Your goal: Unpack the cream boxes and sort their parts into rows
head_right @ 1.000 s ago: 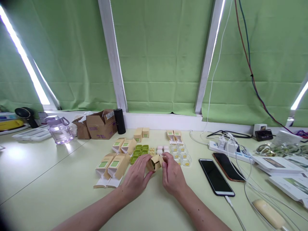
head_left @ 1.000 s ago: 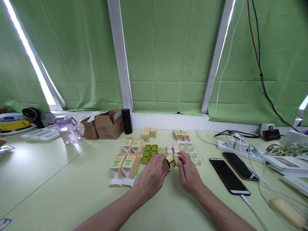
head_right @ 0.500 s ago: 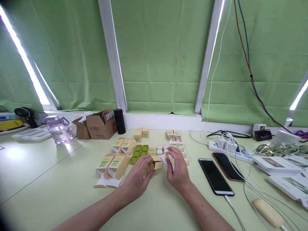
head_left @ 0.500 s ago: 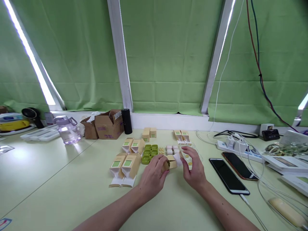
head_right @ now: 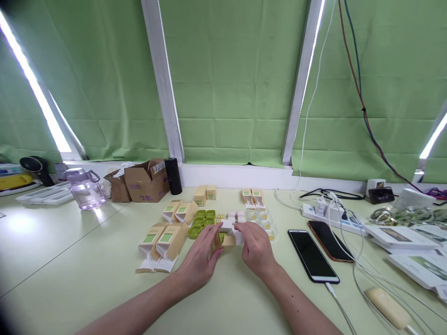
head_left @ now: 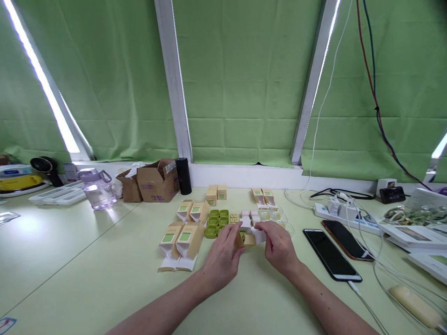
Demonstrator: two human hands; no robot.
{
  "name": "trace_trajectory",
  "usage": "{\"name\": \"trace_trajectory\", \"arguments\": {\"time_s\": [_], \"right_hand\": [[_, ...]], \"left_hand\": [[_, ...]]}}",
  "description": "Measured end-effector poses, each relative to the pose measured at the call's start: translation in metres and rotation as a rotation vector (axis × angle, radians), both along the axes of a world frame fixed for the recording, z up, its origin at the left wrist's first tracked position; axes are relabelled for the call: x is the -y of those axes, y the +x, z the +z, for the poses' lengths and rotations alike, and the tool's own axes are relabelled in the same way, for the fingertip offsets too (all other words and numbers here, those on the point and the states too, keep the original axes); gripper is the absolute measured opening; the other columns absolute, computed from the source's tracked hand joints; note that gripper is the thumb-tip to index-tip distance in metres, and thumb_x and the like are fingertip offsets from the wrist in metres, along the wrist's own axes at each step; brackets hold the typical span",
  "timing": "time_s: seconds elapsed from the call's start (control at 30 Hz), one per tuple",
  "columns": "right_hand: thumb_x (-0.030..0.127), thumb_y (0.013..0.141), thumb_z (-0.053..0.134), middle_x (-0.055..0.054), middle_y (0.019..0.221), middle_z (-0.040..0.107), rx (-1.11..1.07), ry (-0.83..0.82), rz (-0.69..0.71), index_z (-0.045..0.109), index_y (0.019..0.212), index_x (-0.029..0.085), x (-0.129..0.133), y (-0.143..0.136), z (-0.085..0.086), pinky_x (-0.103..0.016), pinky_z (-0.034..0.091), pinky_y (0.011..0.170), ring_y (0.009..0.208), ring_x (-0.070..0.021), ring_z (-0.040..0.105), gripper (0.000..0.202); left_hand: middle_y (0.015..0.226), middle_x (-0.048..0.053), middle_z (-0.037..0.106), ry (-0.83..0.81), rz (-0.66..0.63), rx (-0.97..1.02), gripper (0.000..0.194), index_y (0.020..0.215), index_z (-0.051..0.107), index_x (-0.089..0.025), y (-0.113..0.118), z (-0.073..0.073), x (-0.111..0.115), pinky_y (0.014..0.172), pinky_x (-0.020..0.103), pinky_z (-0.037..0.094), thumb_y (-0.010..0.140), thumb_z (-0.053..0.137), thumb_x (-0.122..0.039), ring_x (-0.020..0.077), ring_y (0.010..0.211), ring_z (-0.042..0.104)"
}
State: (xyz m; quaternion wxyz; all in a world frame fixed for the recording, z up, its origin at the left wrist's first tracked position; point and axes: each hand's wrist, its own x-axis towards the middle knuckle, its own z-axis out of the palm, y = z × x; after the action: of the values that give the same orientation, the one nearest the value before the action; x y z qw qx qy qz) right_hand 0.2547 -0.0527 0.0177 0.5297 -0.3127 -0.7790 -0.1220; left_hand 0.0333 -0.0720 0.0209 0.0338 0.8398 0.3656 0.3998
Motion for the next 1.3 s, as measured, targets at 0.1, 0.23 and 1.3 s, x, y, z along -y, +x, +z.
{"name": "trace_trajectory", "arguments": {"time_s": [0.1,0.23,1.3], "right_hand": [[0.005,0.094,0.045,-0.009,0.101,0.074,0.047,-0.046,0.01,0.059,0.125,0.023,0.004,-0.004,0.003,-0.044,0.059,0.079,0.092,-0.0254,0.07,0.039],[0.008,0.095,0.046,-0.008,0.095,0.071,0.073,-0.109,0.038,0.058,0.123,0.023,0.008,-0.009,0.005,-0.041,0.056,0.076,0.088,-0.0245,0.067,0.034],[0.015,0.09,0.057,-0.006,0.092,0.062,-0.073,-0.539,0.115,0.057,0.09,0.023,0.017,-0.016,0.01,-0.035,0.049,0.072,0.085,-0.0228,0.059,0.008]], "left_hand": [[0.14,0.018,0.057,-0.019,-0.002,0.012,0.072,0.157,0.033,-0.023,0.0,-0.002,0.0,0.106,0.052,0.055,0.091,0.058,-0.009,0.0311,0.131,0.059],[0.141,0.018,0.058,-0.026,-0.003,0.04,0.072,0.156,0.034,-0.023,-0.001,-0.003,-0.001,0.106,0.052,0.055,0.09,0.059,-0.008,0.031,0.131,0.059],[0.142,0.016,0.054,-0.103,0.011,-0.054,0.071,0.155,0.033,-0.024,-0.002,0.002,0.002,0.11,0.053,0.05,0.089,0.057,-0.009,0.0316,0.134,0.053]]}}
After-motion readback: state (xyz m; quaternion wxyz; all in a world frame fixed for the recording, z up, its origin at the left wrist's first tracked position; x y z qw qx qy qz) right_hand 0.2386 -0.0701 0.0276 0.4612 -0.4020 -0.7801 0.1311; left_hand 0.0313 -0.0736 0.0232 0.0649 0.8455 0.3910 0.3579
